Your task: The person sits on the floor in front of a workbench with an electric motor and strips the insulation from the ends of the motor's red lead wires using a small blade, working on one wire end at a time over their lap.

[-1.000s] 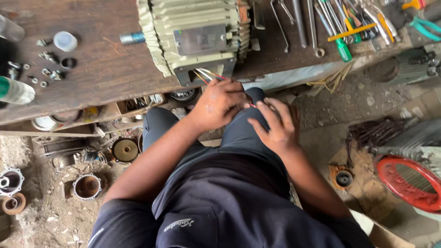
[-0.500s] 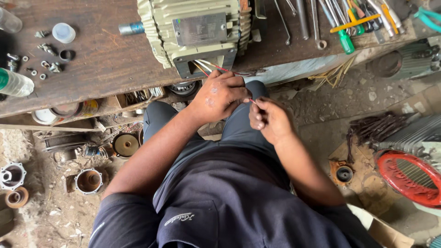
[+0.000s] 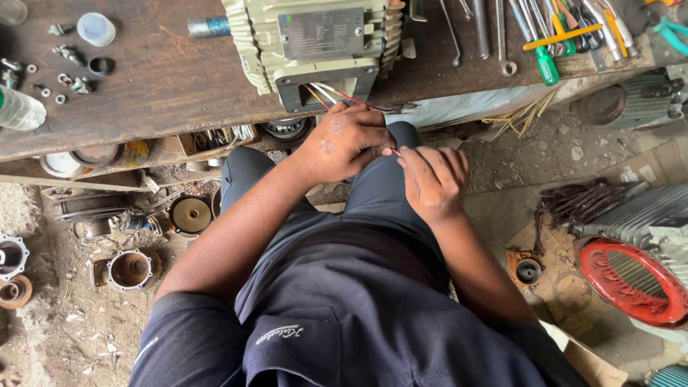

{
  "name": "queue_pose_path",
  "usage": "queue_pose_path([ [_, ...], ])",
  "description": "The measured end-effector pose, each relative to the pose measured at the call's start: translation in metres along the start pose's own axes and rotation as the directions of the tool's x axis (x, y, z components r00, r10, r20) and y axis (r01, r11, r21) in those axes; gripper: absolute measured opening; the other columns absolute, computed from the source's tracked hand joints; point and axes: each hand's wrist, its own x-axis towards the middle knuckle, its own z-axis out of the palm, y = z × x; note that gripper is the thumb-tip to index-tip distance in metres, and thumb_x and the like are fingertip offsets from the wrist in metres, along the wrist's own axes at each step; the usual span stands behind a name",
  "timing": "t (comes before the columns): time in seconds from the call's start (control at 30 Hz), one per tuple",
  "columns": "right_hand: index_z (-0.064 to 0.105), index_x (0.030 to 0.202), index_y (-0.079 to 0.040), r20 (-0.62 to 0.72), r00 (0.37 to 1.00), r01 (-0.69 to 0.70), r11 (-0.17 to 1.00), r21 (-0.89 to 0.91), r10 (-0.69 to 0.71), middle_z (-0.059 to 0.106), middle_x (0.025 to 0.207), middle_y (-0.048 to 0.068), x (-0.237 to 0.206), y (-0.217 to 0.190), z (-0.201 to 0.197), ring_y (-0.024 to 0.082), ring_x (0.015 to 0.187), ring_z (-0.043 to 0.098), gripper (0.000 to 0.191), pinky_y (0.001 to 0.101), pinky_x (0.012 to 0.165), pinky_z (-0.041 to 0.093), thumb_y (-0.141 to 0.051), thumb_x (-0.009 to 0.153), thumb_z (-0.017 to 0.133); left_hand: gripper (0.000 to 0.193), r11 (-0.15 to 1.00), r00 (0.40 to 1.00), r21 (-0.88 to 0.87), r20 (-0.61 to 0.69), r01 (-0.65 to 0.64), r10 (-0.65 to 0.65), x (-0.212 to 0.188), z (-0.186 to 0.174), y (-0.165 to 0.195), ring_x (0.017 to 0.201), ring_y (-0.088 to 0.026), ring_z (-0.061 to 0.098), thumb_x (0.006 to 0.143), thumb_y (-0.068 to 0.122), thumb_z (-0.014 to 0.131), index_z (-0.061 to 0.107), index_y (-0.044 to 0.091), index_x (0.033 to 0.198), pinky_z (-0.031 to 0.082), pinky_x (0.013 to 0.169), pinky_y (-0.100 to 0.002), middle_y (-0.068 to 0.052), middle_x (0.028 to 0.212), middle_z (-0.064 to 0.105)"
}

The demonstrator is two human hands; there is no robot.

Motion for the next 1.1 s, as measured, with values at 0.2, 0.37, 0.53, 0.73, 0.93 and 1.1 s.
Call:
queue_pose_path([
  [0.2, 0.064, 0.117, -0.004, 0.735, 0.440, -0.643, -0.390, 0.659, 0.515, 0.066, 0.101, 0.011, -0.038, 0.014, 0.026, 0.028, 0.081, 0.062, 0.022, 0.0402, 0.073, 0.048, -0.015, 0.099, 0.072, 0.014, 0.996, 1.000, 0.088, 0.024, 0.001, -0.003, -0.002, 0.003, 0.002, 0.097, -0.026, 0.060, 0.088, 0.025, 0.077, 0.074, 0.016, 0.099, 0.038, 0.080, -0.043, -0.001, 0.096, 0.064],
  [0.37, 0.063, 0.123, -0.003, 0.782, 0.463, -0.525, -0.582, 0.621, 0.417, 0.065, 0.106, 0.012, -0.048, 0.011, 0.022, 0.026, 0.082, 0.061, 0.031, 0.0360, 0.074, 0.049, -0.020, 0.099, 0.073, 0.015, 0.998, 1.000, 0.058, 0.016, -0.011, 0.010, -0.005, 0.004, 0.001, 0.099, -0.025, 0.059, 0.088, 0.024, 0.076, 0.074, 0.017, 0.102, 0.037, 0.080, -0.042, 0.000, 0.096, 0.063],
  [0.53, 0.061, 0.129, -0.002, 0.251, 0.839, -0.516, 0.557, 0.651, 0.483, 0.064, 0.110, 0.014, -0.024, -0.004, 0.001, 0.023, 0.082, 0.060, 0.040, 0.0317, 0.074, 0.050, -0.025, 0.098, 0.073, 0.014, 0.999, 1.000, 0.028, 0.021, 0.018, -0.018, -0.007, 0.000, 0.002, 0.100, -0.025, 0.059, 0.089, 0.023, 0.076, 0.075, 0.019, 0.102, 0.038, 0.081, -0.042, 0.000, 0.096, 0.063],
  [0.73, 0.068, 0.119, -0.003, -0.025, 0.999, -0.038, 0.998, 0.045, 0.039, 0.067, 0.105, 0.012, -0.005, -0.005, -0.008, 0.029, 0.087, 0.066, 0.025, 0.0437, 0.077, 0.051, -0.011, 0.097, 0.076, 0.012, 0.997, 0.998, -0.056, 0.028, 0.058, -0.056, -0.004, -0.004, 0.003, 0.101, -0.023, 0.060, 0.094, 0.024, 0.075, 0.075, 0.019, 0.105, 0.039, 0.084, -0.041, 0.002, 0.096, 0.063],
  [0.93, 0.065, 0.110, -0.002, 0.375, 0.763, -0.614, 0.406, 0.677, 0.527, 0.066, 0.096, 0.011, -0.029, 0.001, 0.017, 0.026, 0.079, 0.062, 0.015, 0.0392, 0.070, 0.048, -0.011, 0.098, 0.070, 0.014, 0.999, 0.999, 0.039, 0.042, 0.017, -0.018, -0.005, -0.004, 0.006, 0.101, -0.025, 0.059, 0.088, 0.023, 0.077, 0.076, 0.018, 0.101, 0.038, 0.082, -0.042, 0.000, 0.098, 0.063],
  [1.1, 0.061, 0.112, -0.001, 0.779, 0.469, -0.521, -0.582, 0.625, 0.416, 0.065, 0.095, 0.011, -0.043, -0.002, 0.024, 0.021, 0.074, 0.058, 0.025, 0.0342, 0.067, 0.046, -0.017, 0.095, 0.070, 0.018, 0.998, 0.999, 0.063, 0.034, -0.014, 0.012, -0.006, -0.002, 0.005, 0.100, -0.024, 0.059, 0.084, 0.022, 0.077, 0.075, 0.019, 0.101, 0.038, 0.083, -0.042, 0.002, 0.098, 0.064],
])
